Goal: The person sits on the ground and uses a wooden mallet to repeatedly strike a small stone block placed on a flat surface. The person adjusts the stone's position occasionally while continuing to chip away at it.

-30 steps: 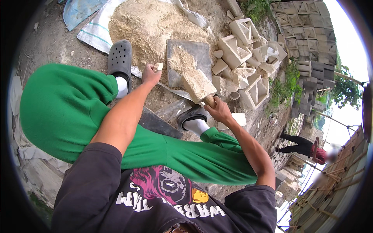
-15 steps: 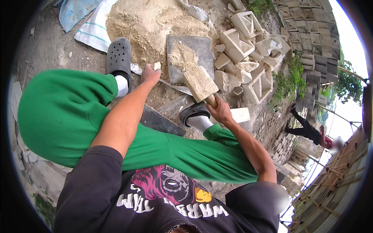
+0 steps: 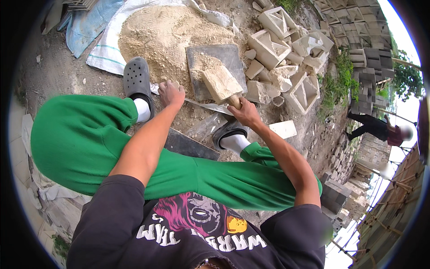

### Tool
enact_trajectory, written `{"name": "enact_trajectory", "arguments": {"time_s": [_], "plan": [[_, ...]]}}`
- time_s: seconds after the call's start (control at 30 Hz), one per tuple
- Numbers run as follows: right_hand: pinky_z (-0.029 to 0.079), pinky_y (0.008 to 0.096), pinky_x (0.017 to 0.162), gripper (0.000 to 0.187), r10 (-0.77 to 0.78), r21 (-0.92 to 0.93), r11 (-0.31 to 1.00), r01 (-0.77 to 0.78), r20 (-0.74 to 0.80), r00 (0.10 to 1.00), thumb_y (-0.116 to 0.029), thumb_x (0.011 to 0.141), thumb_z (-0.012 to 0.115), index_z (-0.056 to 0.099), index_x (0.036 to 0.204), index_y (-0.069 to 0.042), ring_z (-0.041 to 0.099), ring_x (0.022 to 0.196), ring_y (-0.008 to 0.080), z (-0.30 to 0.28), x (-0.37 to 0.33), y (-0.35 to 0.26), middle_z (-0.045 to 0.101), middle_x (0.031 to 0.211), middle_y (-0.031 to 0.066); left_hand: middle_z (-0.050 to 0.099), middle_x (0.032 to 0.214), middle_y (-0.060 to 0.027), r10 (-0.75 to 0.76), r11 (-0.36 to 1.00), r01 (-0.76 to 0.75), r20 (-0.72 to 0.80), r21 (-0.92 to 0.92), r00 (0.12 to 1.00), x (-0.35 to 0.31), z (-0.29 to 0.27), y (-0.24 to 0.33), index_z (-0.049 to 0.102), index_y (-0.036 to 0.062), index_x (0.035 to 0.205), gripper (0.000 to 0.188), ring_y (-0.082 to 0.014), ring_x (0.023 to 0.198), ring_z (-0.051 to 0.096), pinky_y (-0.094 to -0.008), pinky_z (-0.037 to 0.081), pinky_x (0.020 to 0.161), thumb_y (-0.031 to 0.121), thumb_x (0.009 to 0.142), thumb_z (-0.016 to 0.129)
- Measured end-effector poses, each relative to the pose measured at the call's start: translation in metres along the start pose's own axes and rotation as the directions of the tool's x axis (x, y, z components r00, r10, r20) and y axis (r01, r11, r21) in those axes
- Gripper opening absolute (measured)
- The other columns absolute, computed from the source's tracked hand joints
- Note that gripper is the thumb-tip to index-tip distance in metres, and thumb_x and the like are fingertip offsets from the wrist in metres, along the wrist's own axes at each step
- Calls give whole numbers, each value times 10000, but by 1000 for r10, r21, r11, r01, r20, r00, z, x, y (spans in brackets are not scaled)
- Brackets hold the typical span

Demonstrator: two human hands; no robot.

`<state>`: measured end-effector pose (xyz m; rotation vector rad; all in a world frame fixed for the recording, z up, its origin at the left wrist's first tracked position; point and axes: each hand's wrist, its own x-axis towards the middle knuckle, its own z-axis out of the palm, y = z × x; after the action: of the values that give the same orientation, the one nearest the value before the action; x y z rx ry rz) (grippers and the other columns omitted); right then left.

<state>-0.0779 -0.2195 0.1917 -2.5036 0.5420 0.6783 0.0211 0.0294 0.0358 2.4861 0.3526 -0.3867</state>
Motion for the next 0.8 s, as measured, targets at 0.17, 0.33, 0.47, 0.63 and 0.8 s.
{"name": "enact_trajectory", "arguments": {"time_s": [0.17, 0.33, 0.47, 0.63, 0.8], "plan": [[547, 400, 665, 557, 97, 1, 995, -98, 126, 987, -438, 842, 698, 626, 1127, 35, 692, 664, 267, -93, -44, -16, 687, 781, 173, 624, 1140, -225, 28, 961, 72, 354, -267, 935, -9, 11, 29, 570, -23, 1205, 634, -358, 1111, 613, -445, 483, 953, 532, 903, 632], [526, 339, 551, 521, 159, 143, 975, -169, 80, 984, -422, 881, 709, 623, 1131, 26, 656, 603, 158, -160, -120, 0, 656, 727, 90, 633, 1171, -291, -114, 881, 269, 378, -389, 919, -22, 41, 47, 555, -100, 1145, 747, -400, 1103, 634, -499, 478, 952, 620, 955, 498], [510, 297, 510, 480, 262, 434, 866, -248, 29, 965, -404, 912, 703, 618, 1120, 21, 620, 575, 143, -188, -163, -11, 624, 762, 68, 637, 1128, -330, -89, 850, 221, 284, -478, 955, -20, 48, 46, 537, -104, 1166, 745, -461, 1021, 649, -535, 494, 909, 605, 998, 383], [470, 265, 416, 305, 201, 604, 787, -128, -55, 978, -332, 968, 646, 575, 1041, -44, 586, 500, 116, -207, -164, -18, 607, 730, 41, 661, 1043, -332, -60, 892, 120, 148, -435, 987, -9, 35, 75, 607, -104, 1079, 732, -482, 1016, 639, -533, 499, 869, 568, 1026, 324], [471, 261, 436, 400, 163, 623, 781, -39, -143, 976, -355, 945, 667, 586, 1105, 2, 587, 522, 108, -227, -166, -30, 603, 749, 54, 680, 918, -299, -138, 814, 269, 278, -514, 951, 26, 9, 88, 647, -96, 923, 706, -413, 832, 689, -490, 536, 749, 539, 1034, 362]]}}
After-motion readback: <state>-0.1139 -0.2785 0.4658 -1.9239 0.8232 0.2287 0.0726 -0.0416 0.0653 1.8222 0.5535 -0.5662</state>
